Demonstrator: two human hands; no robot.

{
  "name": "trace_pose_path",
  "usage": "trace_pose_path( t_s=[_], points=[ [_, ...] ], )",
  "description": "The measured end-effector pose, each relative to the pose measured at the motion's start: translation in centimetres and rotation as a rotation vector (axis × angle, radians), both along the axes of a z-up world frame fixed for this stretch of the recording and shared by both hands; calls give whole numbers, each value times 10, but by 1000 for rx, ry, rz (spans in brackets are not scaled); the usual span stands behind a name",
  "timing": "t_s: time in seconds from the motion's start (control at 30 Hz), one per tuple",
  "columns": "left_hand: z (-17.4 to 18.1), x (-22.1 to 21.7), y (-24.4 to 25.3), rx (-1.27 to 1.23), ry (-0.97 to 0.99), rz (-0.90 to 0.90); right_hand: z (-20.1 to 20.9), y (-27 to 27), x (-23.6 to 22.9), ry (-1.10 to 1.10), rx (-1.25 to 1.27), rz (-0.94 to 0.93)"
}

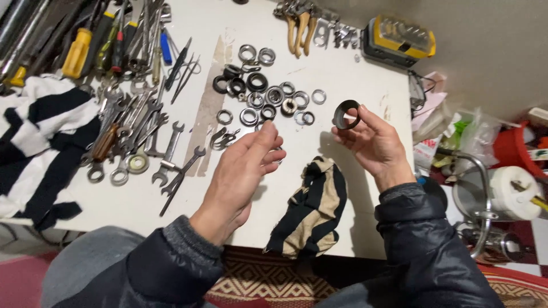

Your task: Cleaning bicycle bearing races using a cloth on a workbench

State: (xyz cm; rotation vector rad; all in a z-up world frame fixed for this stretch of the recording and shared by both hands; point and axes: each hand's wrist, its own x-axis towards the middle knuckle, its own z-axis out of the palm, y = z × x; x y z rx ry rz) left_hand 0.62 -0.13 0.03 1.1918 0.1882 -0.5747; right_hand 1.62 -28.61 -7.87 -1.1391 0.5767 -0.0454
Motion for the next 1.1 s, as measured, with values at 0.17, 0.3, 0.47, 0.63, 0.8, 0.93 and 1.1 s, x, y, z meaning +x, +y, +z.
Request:
trace_pose_path(
  t_s=[0.17,0.3,0.47,0.63,0.8,0.93,1.1],
  points=[
    [3,2,3,-58,24,-29,5,-10,12,-25,103,-30],
    [4,5,4,-86,47,-50,5,-16,28,-36,-161,-45],
    [37,14,1,129,285,-117,24,-4,56,230,-730,14],
    [35,16,-1,142,322,-149,4,-16,85,411,-1159,81],
    [39,19,-1,204,354,-219,-3,-12,102,359,-1240,139],
    [42,23,-1,289,406,-297,-18,-16,117,309,-1288,132],
    [35,25,-1,343,418,-397,-24,-12,133,304,-1251,91]
  ],
)
